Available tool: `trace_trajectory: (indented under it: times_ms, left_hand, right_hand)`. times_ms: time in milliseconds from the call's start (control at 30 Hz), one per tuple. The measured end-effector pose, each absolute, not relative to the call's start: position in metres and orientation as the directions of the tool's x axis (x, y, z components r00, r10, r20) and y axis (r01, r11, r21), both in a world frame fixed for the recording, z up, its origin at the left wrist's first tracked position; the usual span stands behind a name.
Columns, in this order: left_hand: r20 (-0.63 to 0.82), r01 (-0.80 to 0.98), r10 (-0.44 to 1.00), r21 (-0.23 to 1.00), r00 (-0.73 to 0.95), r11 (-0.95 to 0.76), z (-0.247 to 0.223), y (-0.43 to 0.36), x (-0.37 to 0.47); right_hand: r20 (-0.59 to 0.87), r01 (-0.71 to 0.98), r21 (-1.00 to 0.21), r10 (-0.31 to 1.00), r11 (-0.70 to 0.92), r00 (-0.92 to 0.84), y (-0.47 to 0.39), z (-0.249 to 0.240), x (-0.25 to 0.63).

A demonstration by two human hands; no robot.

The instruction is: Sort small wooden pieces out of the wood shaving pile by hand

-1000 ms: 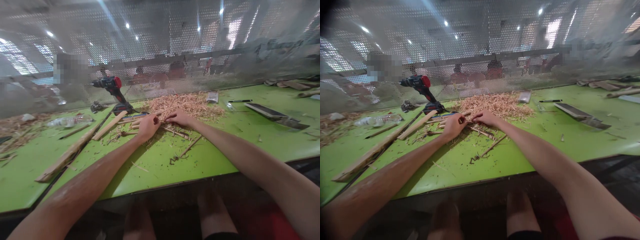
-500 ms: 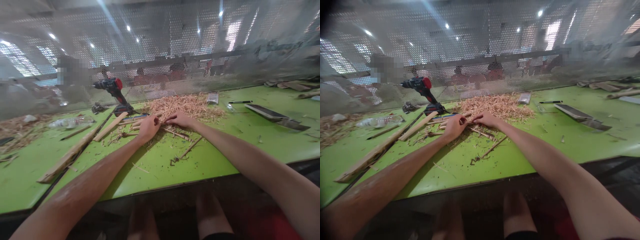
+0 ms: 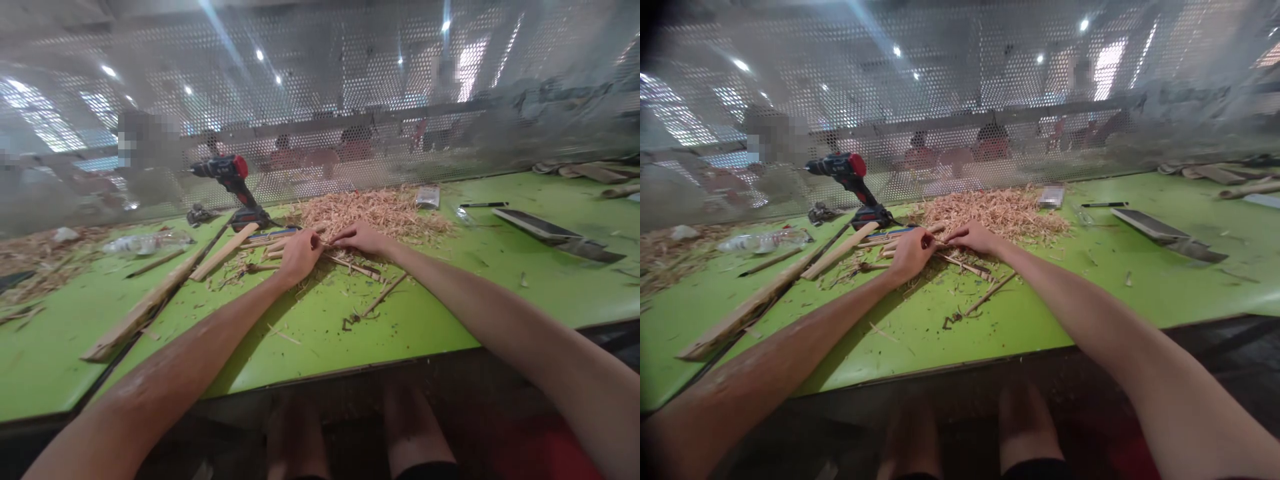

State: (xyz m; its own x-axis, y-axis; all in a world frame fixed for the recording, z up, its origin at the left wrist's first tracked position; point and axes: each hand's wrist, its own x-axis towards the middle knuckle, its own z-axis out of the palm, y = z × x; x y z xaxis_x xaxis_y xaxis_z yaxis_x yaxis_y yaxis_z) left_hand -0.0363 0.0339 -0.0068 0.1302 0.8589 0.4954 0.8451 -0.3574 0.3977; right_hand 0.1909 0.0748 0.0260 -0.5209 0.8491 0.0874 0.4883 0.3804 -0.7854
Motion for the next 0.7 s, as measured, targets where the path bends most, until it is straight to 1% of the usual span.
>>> trace_trajectory:
  times_ms: [167,467,700]
  left_hand:
    - [0.496,0.832,0.859,0.417,0.128,-0.365,-0.008,0.036,-0.036]
    - [0.52,0.828,0.842,0.404,0.143,-0.39,-0.007,0.036,-0.037]
    - [0.494,0.831,0.861,0.427,0.116,-0.357,-0.007,0.035,-0.036]
  right_hand:
    - [0.069,0.486,-0.792,0.845,0.37,-0.53,0.07,0.029,0.191]
    - [0.067,0.482,-0.8,0.852,0.357,-0.519,0.064,0.033,0.191]
    - [0.066,0.479,-0.803,0.852,0.354,-0.52,0.066,0.032,0.19]
